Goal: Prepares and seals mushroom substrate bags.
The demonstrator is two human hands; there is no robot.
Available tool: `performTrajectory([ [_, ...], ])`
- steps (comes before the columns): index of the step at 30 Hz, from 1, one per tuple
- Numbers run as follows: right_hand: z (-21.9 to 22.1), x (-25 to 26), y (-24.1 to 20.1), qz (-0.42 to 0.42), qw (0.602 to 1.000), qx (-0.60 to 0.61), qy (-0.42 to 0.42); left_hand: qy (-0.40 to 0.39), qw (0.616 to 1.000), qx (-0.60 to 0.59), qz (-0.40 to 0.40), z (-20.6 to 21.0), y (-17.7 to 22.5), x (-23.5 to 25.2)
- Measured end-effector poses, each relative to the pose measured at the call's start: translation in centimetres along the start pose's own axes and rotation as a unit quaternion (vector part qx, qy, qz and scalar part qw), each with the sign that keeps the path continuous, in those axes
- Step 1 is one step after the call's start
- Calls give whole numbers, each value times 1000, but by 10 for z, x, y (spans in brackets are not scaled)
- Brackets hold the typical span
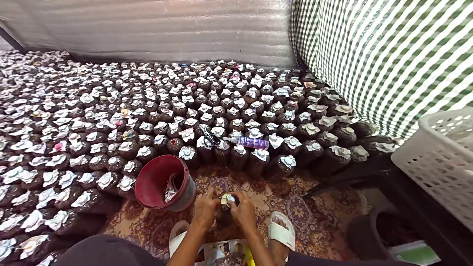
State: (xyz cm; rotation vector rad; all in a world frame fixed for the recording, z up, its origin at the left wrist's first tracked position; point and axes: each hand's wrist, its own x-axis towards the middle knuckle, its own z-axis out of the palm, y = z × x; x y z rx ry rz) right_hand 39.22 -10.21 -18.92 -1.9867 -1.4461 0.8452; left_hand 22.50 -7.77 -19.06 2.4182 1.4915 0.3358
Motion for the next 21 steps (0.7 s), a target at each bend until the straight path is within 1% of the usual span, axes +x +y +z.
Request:
performTrajectory([
  [2, -9, 13, -1, 10, 1000, -7, -24, -26, 1000, 11, 11, -9, 17, -5],
  [4, -16, 23, 8, 10, 1000, -1, -28, -36, 998, 13, 51, -17, 34, -9],
  [5, -20, 28, 14, 8, 999, 8, -30, -45, 996, -4, 73, -20, 40, -10],
  [7, -25, 33, 21, 4, 999, 18, -50, -56, 988, -91, 115, -21, 43, -10],
  [8, -26, 33, 23, 3, 998, 21, -55, -63, 976, -172, 121, -19, 44, -8],
  [9, -27, 33, 25, 5, 998, 24, -56, -65, 957, -263, 105, -18, 45, -6],
  [10, -25, 33, 26, 7, 998, 29, -55, -53, 928, -362, 68, -16, 43, -4],
  [11, -24, 32, 26, 9, 998, 33, -55, -38, 889, -456, 11, -14, 39, -2],
  [12, -22, 31, 26, 11, 998, 37, -53, -24, 837, -543, -63, -11, 35, 2],
  [13, -19, 29, 26, 12, 998, 43, -51, -11, 776, -614, -147, -7, 29, 5],
  [14, -15, 27, 26, 9, 998, 50, -46, 3, 718, -661, -221, -3, 24, 8],
  [15, -11, 23, 26, 3, 998, 56, -37, 21, 672, -687, -276, 3, 19, 11],
  [16, -7, 20, 26, -2, 998, 60, -29, 39, 637, -703, -313, 9, 15, 13],
  [17, -3, 17, 25, -6, 998, 63, -24, 51, 618, -710, -335, 14, 13, 13],
  [18, -1, 14, 24, -8, 998, 60, -28, 61, 612, -709, -344, 18, 11, 12],
  [19, -2, 13, 22, -8, 998, 51, -45, 68, 621, -702, -343, 22, 9, 11],
  [20, -5, 14, 18, -2, 997, 34, -76, 72, 649, -679, -336, 24, 9, 9],
  [21, -8, 16, 13, 5, 994, 12, -112, 73, 694, -636, -329, 23, 12, 7],
])
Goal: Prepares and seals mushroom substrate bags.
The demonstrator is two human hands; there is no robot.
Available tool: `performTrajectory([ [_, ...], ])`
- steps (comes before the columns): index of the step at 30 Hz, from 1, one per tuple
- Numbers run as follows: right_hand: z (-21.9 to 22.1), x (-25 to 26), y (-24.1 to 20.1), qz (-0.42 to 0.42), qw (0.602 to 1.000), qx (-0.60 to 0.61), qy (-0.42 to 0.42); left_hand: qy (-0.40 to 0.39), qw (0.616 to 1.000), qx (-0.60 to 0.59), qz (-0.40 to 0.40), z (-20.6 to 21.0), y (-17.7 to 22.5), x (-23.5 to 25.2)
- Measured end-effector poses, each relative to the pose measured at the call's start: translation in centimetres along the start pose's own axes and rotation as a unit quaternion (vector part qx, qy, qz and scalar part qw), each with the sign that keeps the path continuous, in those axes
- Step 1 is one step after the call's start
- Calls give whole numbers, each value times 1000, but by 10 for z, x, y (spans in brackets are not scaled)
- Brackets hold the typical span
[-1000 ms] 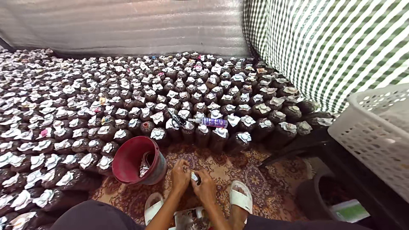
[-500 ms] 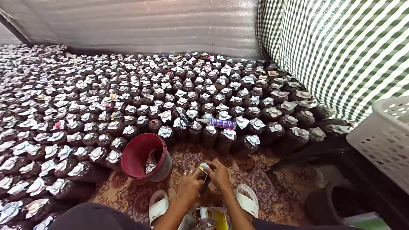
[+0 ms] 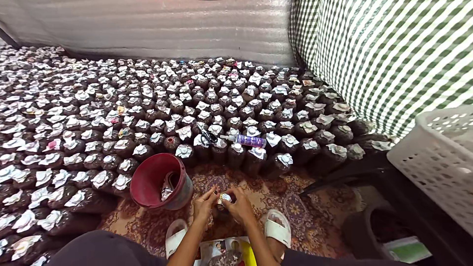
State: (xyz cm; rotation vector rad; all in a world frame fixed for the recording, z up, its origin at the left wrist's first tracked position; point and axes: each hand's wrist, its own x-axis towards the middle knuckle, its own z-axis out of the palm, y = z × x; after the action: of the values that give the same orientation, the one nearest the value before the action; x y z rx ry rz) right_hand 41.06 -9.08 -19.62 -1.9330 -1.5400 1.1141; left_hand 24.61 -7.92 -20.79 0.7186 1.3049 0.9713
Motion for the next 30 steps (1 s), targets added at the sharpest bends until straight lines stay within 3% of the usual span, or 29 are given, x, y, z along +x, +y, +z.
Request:
performTrajectory([
  [3, -7, 7, -9, 11, 996, -49, -71, 0, 972, 209, 111, 3, 3, -18],
  [7, -7, 9, -3, -15, 994, -24, -104, 3, 883, 400, 246, 3, -6, -26],
  [12, -14, 1, 17, 10, 962, 250, -108, -24, 813, 521, 258, 8, 2, -27],
  [15, -16, -6, 17, 25, 956, 277, -94, -31, 766, 586, 261, 18, 11, -27],
  [18, -18, -11, 14, 45, 950, 302, -73, -50, 749, 635, 183, 32, 28, -25],
  [21, -14, -15, 12, 74, 929, 361, -14, -32, 765, 618, 177, 35, 22, -15],
  [24, -19, -17, 14, 91, 924, 371, 28, -53, 833, 527, 162, 30, 10, -8],
  [27, -32, -15, 16, 45, 972, 226, -36, -87, 955, 261, 109, 12, 6, 7],
  [30, -5, -13, -1, 30, 996, 28, -82, -10, 993, 111, 25, -11, 6, 23],
])
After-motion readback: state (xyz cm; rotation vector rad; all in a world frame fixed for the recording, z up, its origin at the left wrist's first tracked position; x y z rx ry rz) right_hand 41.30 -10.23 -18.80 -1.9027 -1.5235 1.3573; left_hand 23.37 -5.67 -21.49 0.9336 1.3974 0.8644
